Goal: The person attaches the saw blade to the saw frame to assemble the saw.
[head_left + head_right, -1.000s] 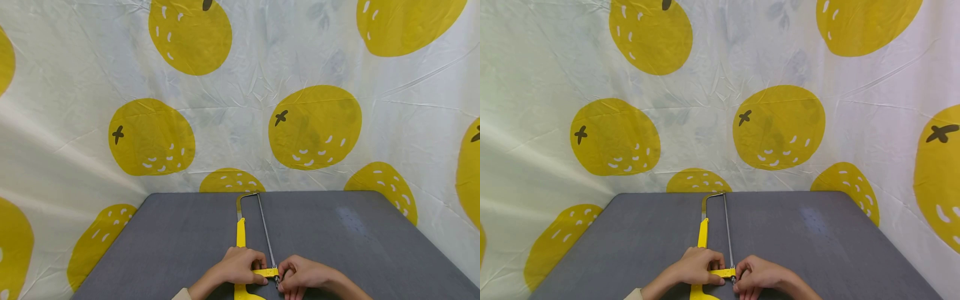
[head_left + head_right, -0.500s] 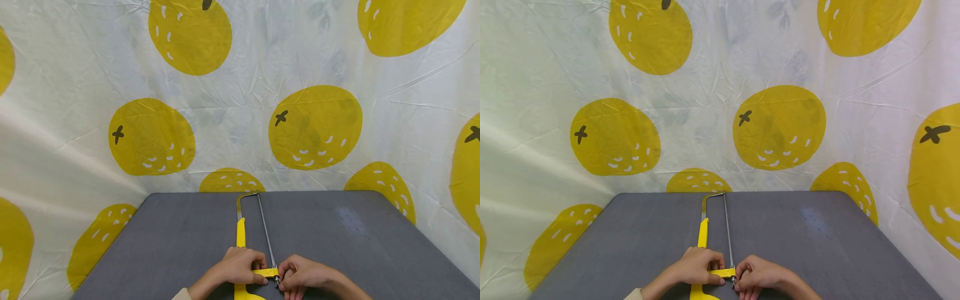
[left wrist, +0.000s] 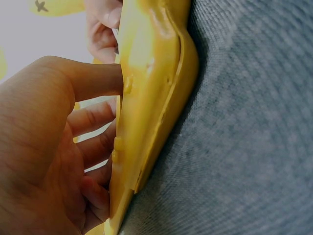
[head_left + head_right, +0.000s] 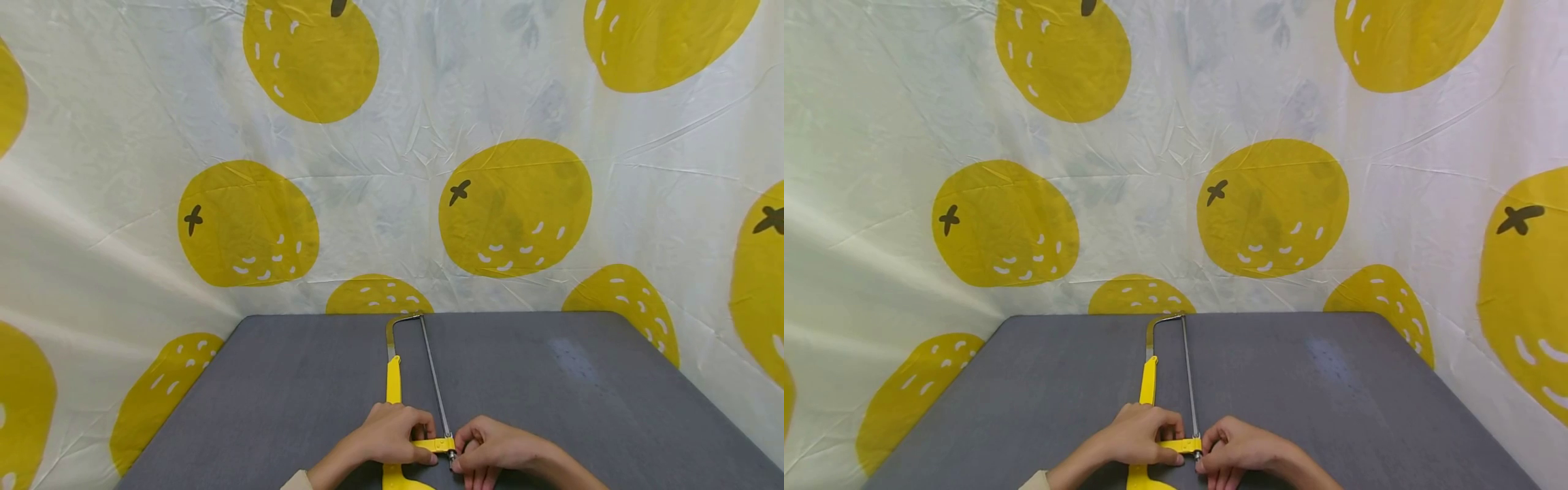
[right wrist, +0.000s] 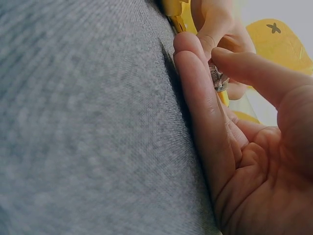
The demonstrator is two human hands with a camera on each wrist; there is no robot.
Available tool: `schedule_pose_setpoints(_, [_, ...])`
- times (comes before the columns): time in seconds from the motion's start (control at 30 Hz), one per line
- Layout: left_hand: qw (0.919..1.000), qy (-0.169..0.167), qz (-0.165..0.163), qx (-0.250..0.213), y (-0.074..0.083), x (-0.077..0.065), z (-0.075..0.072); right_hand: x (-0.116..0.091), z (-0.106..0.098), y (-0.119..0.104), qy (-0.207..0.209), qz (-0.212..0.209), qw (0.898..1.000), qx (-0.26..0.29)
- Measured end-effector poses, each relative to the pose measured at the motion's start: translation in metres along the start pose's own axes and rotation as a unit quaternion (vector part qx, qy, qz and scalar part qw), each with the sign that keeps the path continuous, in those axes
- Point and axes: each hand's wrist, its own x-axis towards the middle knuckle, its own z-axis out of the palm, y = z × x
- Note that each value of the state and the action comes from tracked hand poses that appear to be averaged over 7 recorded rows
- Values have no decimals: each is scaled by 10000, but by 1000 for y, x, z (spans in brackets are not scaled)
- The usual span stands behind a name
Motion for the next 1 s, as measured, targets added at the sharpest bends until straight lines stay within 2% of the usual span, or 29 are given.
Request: schedule_pose_setpoints(1.0, [9998,-83,-146,-97,5,-1,-4,-3,-1,-2,39,23,9999,-119])
